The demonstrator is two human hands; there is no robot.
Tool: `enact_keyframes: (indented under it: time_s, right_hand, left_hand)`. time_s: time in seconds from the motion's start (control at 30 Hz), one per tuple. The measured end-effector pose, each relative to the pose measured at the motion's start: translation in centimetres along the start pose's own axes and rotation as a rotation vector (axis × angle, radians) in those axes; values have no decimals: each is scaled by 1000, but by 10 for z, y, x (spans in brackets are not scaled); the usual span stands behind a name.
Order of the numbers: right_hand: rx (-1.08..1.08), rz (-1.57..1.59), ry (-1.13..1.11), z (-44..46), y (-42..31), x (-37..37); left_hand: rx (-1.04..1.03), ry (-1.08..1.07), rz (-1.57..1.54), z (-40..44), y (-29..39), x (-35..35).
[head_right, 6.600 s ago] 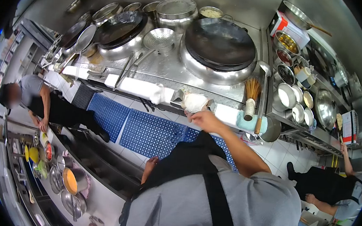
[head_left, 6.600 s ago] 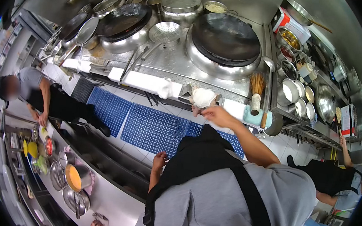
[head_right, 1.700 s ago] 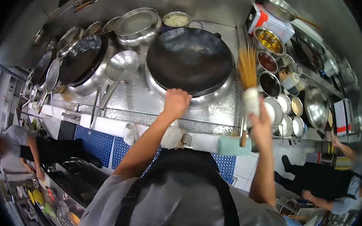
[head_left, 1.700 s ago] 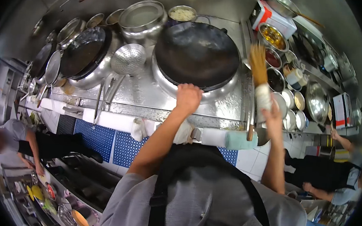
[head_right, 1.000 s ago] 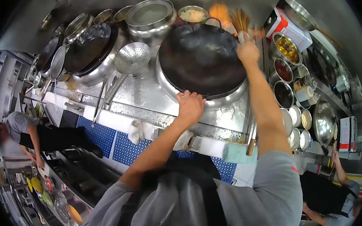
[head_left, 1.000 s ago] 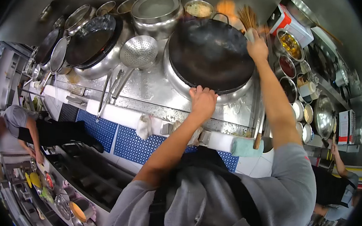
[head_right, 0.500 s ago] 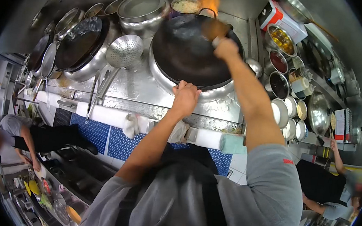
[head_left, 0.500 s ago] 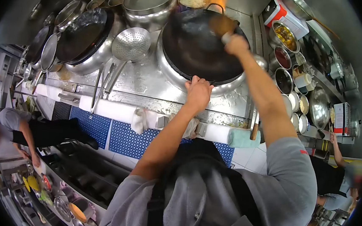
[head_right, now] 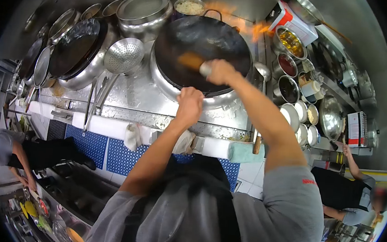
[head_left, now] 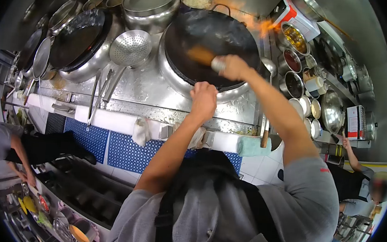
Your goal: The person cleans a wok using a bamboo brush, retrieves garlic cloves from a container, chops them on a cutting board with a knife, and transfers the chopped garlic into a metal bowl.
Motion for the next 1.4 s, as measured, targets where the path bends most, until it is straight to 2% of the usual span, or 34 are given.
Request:
enact_keyframes:
  time_s: [0.03, 0.07, 0.13, 0.17, 0.2, 0.27, 0.3, 0.33, 0.37, 0.4, 0.43, 0.5, 0.57, 0.63, 0.7, 0.73, 0.77, 0.8, 0.83, 0.87, 0.9, 0.93, 0.97, 1.0, 1.03, 1.07, 1.1, 1.17, 1.2, 1.27, 1.3, 1.33, 1.37, 1.4]
  right_hand:
    - [330, 122, 109, -31, -29, 9]
    - [37, 576, -280, -67, -41, 21]
    - [-192, 556, -419, -95, 34, 49]
    - [-304, 537, -487, -111, 71, 64]
    - [-38, -128, -208, -75, 167, 60]
    - [-355, -193, 215, -29, 169, 131]
    - [-314, -249, 439, -4, 165, 125]
    - [-450, -245, 332, 13, 147, 105]
    - [-432, -250, 50, 20, 111, 71]
    - [-187, -277, -105, 21, 73, 35]
    - [-376, 268, -273, -17, 14, 43]
    - [417, 181, 44, -38, -10, 4]
    - [535, 359, 26, -101, -5, 42]
    - [-219, 584, -548, -120, 77, 80]
    - [-155, -179, -106, -73, 182, 115]
    - [-247, -128, 148, -49, 166, 142]
    - [-339, -300, 407, -28, 160, 141]
    - [-498, -290, 288, -19, 121, 133]
    - [-516, -200, 294, 7, 132, 85]
    - [-292, -249, -39, 22, 99, 41]
    - [-321, 267, -250, -2, 44, 27]
    - [-148, 314, -238, -12, 15, 8]
    - [-98, 399, -275, -28, 1, 9]
    - [-51, 486, -315, -46, -14, 10]
    - [-132, 630, -410, -72, -14, 23]
    - [-206, 582, -388, -75, 43, 19]
    - [-496, 287, -385, -69, 101, 36]
    - [-324, -103, 19, -25, 130, 77]
    - [-290, -312, 224, -9, 142, 98]
    - [-378, -279, 333, 23, 123, 74]
    - [-453, -19, -186, 33, 108, 21]
    - [-303, 284, -278, 1, 38, 18]
    - [-281, 296, -338, -16, 4, 10]
    - [-279, 356, -339, -26, 7, 10]
  left_hand:
    - [8, 68, -40, -2, 6, 11]
    - [16, 131, -75, -5, 11, 26]
    - [-1, 187, -77, -5, 19, 42]
    - [13, 99, -12, -6, 18, 34]
    - [20, 16, 54, -2, 17, 25]
    - [39, -170, 202, 0, 6, -6]
    - [31, -154, 195, 3, 5, -7]
    - [28, -148, 183, 3, 5, -8]
    - [19, -139, 169, 1, 6, -9]
    - [30, -172, 131, 2, 3, -9]
    - [16, -135, 55, 0, 2, -5]
    - [-5, -40, -104, -7, -3, 4]
    - [-52, 55, -228, -25, 32, 58]
    - [-117, -34, -370, -51, 60, 102]
    - [134, -470, -652, -84, 62, 100]
    - [90, -676, -665, -102, 57, 92]
    - [50, -885, -674, -123, 48, 80]
    - [175, -1011, -672, -140, 33, 65]
    - [309, -1133, -676, -163, 18, 47]
    - [380, -1086, -652, -189, -17, 21]
    - [450, -1035, -627, -216, -59, -10]
    - [516, -943, -617, -241, -92, -30]
    - [513, -938, -539, -262, -117, -50]
    - [508, -933, -457, -279, -140, -65]
    - [505, -933, -370, -292, -156, -76]
    - [510, -970, -342, -296, -161, -87]
    - [463, -975, -322, -294, -166, -103]
    - [394, -979, -292, -299, -166, -143]
    - [414, -942, -174, -304, -166, -159]
    - [414, -866, 61, -298, -154, -196]
    - [380, -852, 83, -296, -154, -218]
    - [348, -837, 107, -298, -158, -239]
    - [318, -826, 130, -299, -158, -250]
    - [334, -812, 114, -295, -157, -253]
Point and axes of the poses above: each hand's wrist, its own z-axis towards the middle knuckle, its own x-axis out of the back of the hand, y = z × x, the point moved 7 cm from there along z, towards the middle knuckle, and after that the axes turned 2 degrees about x, right-handed, at the moved point
